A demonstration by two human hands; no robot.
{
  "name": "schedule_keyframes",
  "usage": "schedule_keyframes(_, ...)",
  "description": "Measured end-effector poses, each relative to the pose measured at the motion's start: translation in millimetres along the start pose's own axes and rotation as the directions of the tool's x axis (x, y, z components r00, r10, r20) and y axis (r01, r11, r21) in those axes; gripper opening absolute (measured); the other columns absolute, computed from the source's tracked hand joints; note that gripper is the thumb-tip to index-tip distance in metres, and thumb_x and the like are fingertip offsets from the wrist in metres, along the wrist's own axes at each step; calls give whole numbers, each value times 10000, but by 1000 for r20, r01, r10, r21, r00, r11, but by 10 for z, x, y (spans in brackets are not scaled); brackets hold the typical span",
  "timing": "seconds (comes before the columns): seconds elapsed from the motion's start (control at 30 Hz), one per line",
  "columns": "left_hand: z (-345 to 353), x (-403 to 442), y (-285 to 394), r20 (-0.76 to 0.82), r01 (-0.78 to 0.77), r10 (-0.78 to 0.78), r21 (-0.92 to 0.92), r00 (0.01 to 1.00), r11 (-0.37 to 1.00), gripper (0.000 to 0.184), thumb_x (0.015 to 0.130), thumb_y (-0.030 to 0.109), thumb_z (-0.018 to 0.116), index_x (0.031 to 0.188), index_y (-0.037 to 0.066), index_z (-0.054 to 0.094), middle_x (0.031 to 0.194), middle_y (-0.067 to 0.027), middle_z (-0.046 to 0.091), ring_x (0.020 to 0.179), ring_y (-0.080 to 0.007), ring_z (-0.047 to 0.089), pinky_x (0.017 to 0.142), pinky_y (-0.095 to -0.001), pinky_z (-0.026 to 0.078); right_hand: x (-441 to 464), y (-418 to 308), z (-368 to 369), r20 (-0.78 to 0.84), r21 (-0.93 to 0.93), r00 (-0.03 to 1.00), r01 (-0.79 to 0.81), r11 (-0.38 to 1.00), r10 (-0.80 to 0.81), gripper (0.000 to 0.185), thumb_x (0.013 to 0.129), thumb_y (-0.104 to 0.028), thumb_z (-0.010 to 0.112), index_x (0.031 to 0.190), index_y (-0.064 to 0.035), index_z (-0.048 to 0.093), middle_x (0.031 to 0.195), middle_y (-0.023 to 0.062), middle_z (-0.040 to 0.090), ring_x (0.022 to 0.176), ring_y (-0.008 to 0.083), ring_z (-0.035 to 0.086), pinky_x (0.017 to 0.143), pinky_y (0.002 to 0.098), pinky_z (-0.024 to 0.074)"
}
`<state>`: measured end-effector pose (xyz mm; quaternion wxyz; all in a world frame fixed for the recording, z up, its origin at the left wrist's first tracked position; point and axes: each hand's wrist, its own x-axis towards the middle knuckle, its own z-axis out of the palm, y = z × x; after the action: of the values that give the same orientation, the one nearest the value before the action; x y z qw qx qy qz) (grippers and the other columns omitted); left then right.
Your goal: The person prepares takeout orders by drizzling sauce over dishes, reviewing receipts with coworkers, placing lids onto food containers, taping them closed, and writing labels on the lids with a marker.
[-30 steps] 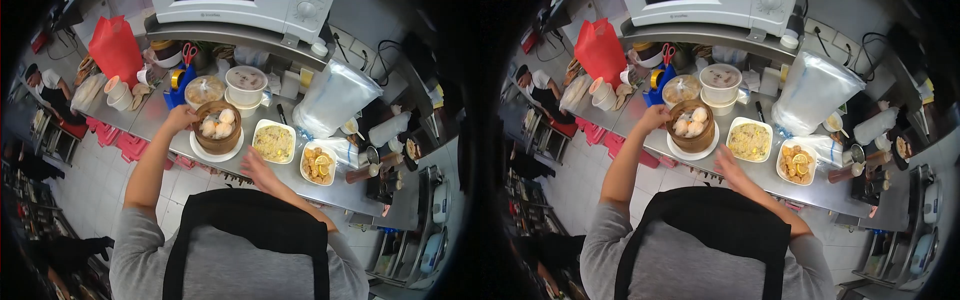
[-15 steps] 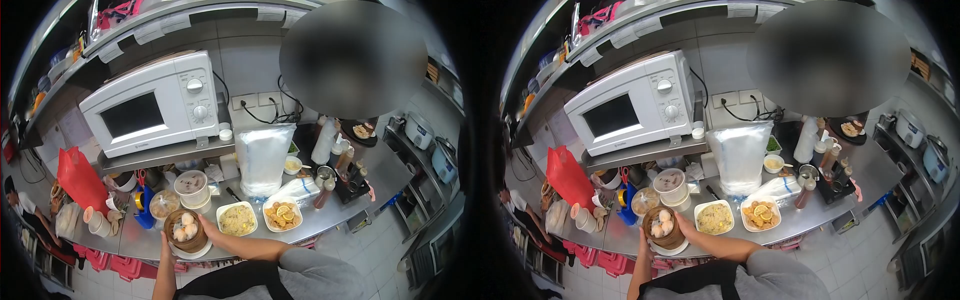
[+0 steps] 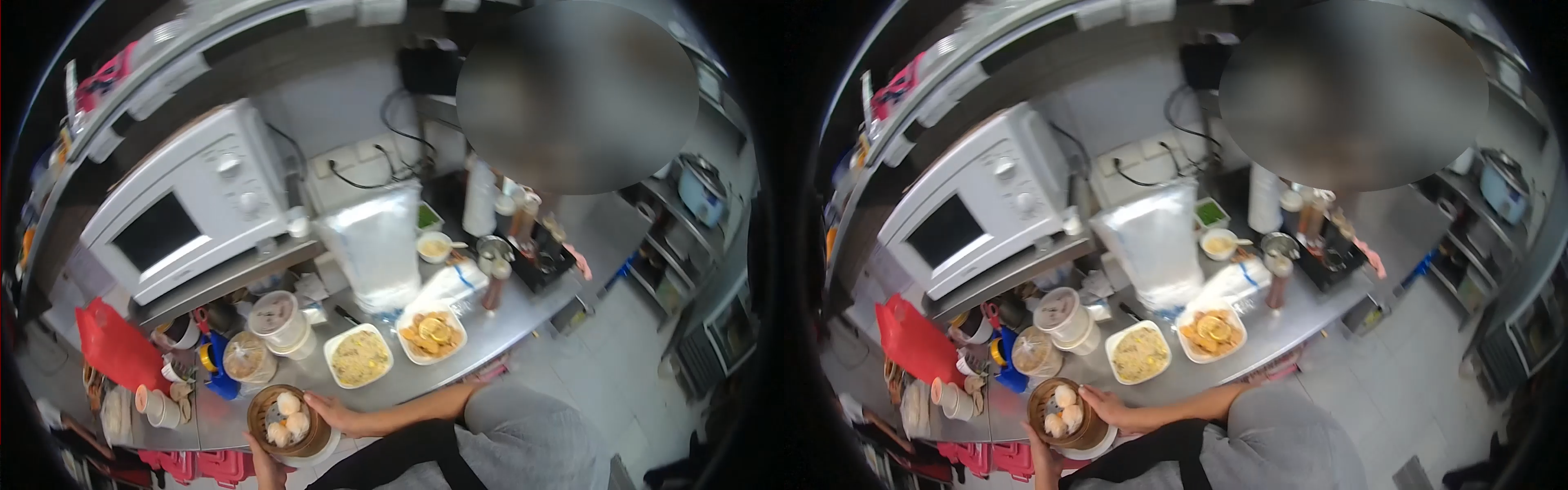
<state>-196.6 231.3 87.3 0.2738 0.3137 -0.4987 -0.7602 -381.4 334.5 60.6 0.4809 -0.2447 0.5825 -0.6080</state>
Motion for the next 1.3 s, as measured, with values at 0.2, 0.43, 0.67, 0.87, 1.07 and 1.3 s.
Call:
schedule_keyframes(0.2,759,-523,-242,107,55,-61,61,992,997,758,865,648,299,1376,89,278,1385,-112,344,1244,-285,375,1014,-438,324,-714,223,-691,-52,-40,990,128,991,-130,692,858,-609,353,1354,-126,364,1326,206,410,1242,374,334,1048,400,249)
schedule_keyframes(0.43,2426,-701,-1372,316,187,-229,159,921,969,726,860,664,288,1386,163,263,1405,-44,328,1293,-232,306,1012,-507,258,-2238,335,-2556,-359,-399,879,161,903,-315,576,926,-461,305,1327,-55,383,1327,190,402,1211,368,329,1036,384,236)
schedule_keyframes(0.67,4749,-1052,-2297,597,161,-305,283,742,945,744,874,648,262,1400,123,228,1418,-65,283,1331,-219,209,1056,-447,231,-3891,395,-4281,-640,94,749,294,951,-168,663,910,-520,347,1290,19,409,1294,145,449,1185,219,394,1014,334,270)
schedule_keyframes(0.87,6733,-1112,-2707,747,-72,-288,408,599,910,745,900,598,227,1330,5,365,1381,-132,362,1342,-267,145,1102,-352,80,-4765,158,-5624,-802,75,591,240,968,-85,804,808,-725,299,1385,-166,283,1403,77,334,1294,298,273,977,628,165)
schedule_keyframes(1.07,8483,-567,-3743,772,-210,-234,428,591,879,644,883,593,323,1259,99,496,1330,-161,381,1307,-277,166,1056,-385,214,-4894,94,-7133,-901,126,434,285,950,-11,838,759,-733,391,1392,-198,269,1435,86,268,1296,377,203,974,641,159)
schedule_keyframes(1.3,9770,63,-4212,785,-196,-271,441,557,876,608,871,626,267,1259,224,508,1272,-77,501,1267,-321,256,1050,-411,228,-4492,48,-8448,-942,208,321,333,920,97,765,787,-652,430,1381,-194,281,1440,72,245,1307,332,215,1017,553,224)
